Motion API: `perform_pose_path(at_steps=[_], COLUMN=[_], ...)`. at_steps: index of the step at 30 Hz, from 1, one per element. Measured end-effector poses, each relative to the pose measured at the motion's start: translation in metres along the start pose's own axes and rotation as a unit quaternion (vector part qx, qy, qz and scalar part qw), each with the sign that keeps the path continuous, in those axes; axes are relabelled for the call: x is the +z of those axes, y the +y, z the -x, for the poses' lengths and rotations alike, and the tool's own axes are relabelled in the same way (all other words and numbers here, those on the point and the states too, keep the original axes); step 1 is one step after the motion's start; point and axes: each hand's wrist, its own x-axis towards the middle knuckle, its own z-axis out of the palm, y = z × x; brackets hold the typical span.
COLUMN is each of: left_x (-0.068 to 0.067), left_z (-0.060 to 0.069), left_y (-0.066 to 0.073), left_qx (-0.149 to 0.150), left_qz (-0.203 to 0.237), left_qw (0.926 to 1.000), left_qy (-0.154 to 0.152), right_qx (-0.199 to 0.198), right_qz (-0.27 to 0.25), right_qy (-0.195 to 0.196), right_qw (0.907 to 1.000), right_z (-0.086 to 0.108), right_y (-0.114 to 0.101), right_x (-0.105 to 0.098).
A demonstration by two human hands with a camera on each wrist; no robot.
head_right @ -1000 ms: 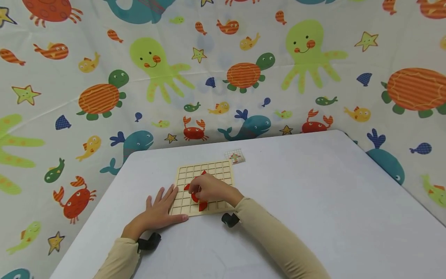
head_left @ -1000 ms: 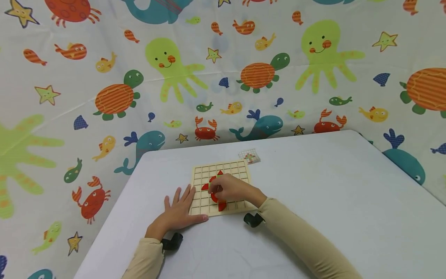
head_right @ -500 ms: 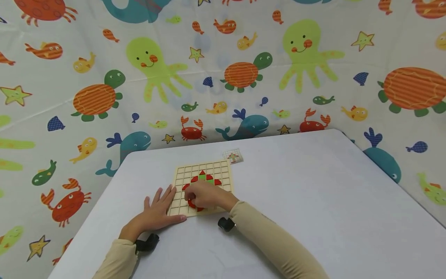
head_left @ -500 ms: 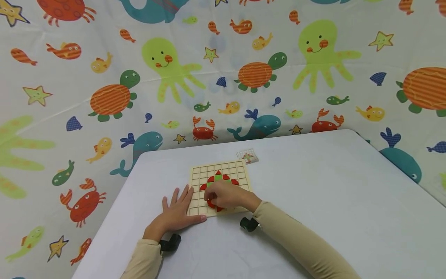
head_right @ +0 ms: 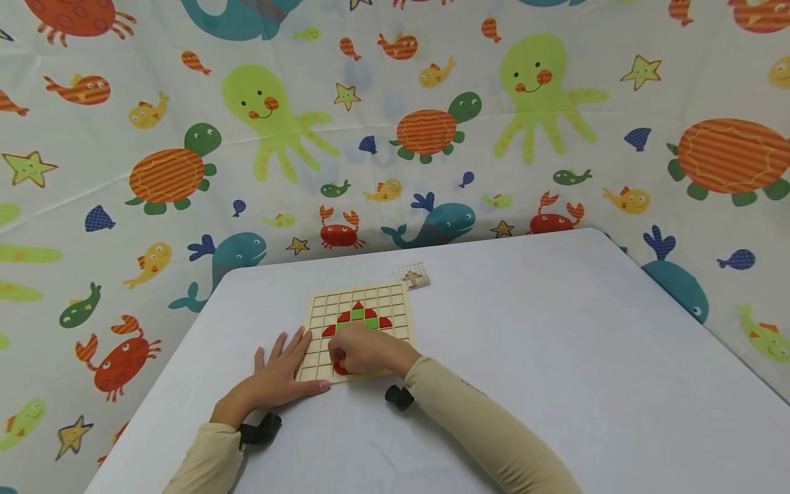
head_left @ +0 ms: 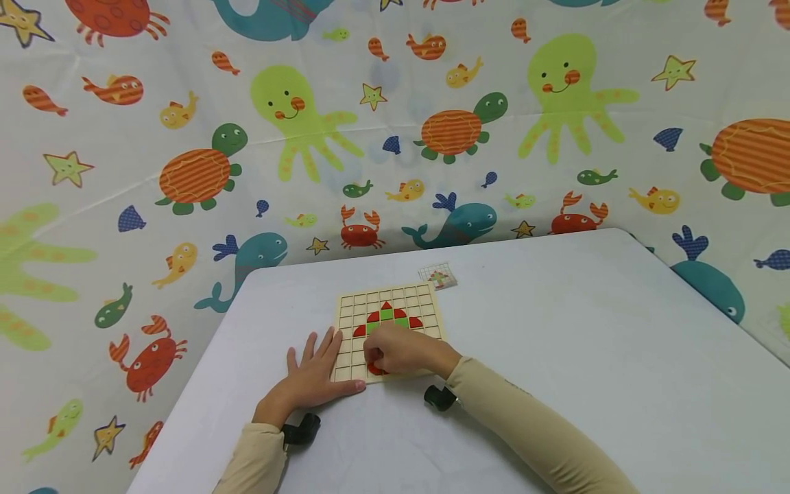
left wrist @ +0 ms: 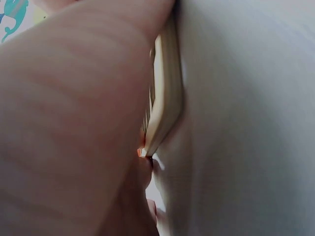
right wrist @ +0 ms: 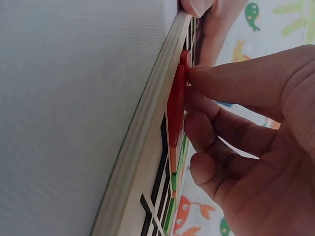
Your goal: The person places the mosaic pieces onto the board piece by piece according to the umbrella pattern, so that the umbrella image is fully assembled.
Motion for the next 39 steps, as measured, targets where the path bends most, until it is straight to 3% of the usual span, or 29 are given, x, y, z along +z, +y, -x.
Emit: perform_pose_path(at_steps=[12,24,39], left_x=[0.000,0.000,-0.002], left_z=[0.000,0.001,-0.002], left_y=[0.001,0.003,0.001], left_qx=[-0.001,-0.004,-0.004], left_qz=[-0.007,-0.010,-0.013], left_qw=[1.0000,0.9999,0.9999], left_qy=[-0.001,-0.004,-0.006], right_qx=[-0.012,-0.022,-0.020], right_qz=[0.041,0.099,0.091], right_qy=[-0.011,0.018,0.014], right_qw=[0.9990,0.9947,0.9955], right_z=[0.002,0.004,0.001], right_y=[-0.003,-0.010,-0.006], right_x=[-0.001,0.002,0.002])
